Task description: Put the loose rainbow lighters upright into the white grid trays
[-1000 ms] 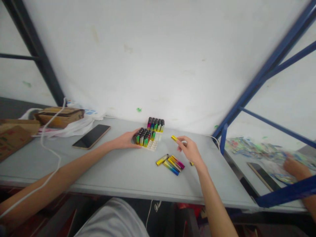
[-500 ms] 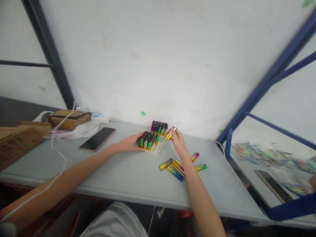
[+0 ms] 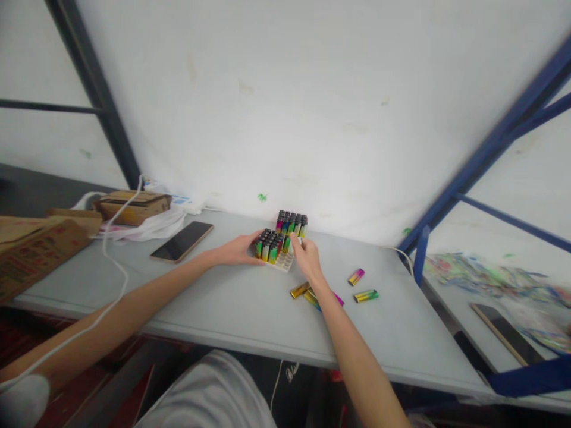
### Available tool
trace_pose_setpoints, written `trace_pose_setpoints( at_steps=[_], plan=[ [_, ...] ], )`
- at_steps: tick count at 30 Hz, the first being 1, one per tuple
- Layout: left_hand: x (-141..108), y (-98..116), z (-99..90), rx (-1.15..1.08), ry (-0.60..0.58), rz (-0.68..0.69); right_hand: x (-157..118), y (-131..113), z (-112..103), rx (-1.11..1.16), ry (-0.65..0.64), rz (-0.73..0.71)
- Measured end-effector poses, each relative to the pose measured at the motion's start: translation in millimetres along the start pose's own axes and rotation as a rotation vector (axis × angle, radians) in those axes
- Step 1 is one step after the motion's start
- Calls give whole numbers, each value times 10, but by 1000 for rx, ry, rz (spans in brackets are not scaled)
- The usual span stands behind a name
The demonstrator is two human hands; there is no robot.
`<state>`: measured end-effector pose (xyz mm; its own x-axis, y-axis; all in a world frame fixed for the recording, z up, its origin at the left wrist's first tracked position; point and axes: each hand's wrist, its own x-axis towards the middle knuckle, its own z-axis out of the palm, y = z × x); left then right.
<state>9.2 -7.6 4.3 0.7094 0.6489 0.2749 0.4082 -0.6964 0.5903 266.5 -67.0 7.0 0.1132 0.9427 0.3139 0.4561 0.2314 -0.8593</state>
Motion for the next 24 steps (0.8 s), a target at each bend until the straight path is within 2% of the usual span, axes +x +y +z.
trace_pose_setpoints(
  at_steps=[3,12,17,21,24],
  plan=[
    [-6,20,-9,9,-2,-5,-16,3,36,-119,84,-38],
    [6,-3,4,10,-2,-2,-33,-8,67,-205,41,-56],
    [6,-14,11,-7,3,21,-51,-59,-76,-239,-14,-193],
    [3,-35,17,-10,0,33,-45,-53,-168,-367,-37,-336],
    [0,-42,18,-4,-5,17,-37,-35,-188,-440,-81,-362]
  ],
)
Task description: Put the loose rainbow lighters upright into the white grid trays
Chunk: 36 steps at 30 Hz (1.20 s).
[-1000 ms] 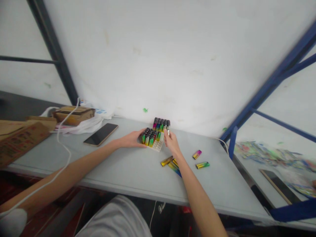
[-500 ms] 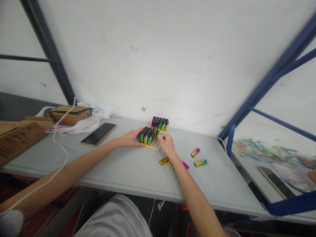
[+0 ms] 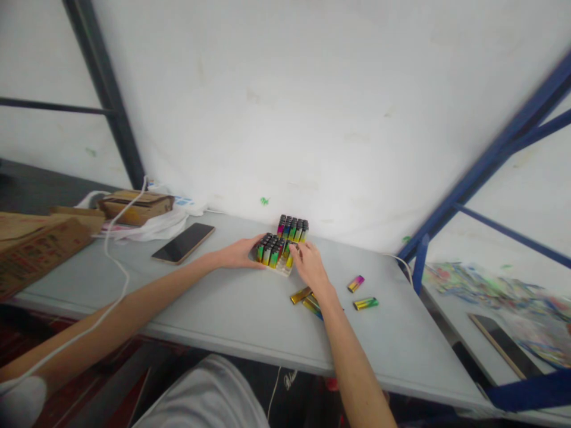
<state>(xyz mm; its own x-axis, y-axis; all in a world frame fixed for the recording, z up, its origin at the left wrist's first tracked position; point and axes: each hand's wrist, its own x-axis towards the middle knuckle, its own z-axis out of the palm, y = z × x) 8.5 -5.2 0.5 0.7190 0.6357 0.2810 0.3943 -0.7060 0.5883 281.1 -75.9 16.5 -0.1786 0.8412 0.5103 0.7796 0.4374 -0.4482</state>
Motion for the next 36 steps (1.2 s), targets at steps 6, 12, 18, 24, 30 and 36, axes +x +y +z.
trace_pose_setpoints(
  at_steps=[6,12,18,24,30,36],
  plan=[
    [-1,24,-8,-23,2,3,19,49,45,-48,-30,40],
    [-2,38,-9,2,-4,7,35,112,77,-15,-221,2],
    [-16,58,-9,-16,1,22,41,33,102,-263,-281,57],
    [-7,26,5,-14,9,-8,10,30,-314,-132,-183,-13],
    [7,-32,27,21,8,-22,-310,432,-1198,-101,-152,167],
    [14,-33,20,28,-10,-14,-979,1021,-1448,-310,-223,336]
  ],
)
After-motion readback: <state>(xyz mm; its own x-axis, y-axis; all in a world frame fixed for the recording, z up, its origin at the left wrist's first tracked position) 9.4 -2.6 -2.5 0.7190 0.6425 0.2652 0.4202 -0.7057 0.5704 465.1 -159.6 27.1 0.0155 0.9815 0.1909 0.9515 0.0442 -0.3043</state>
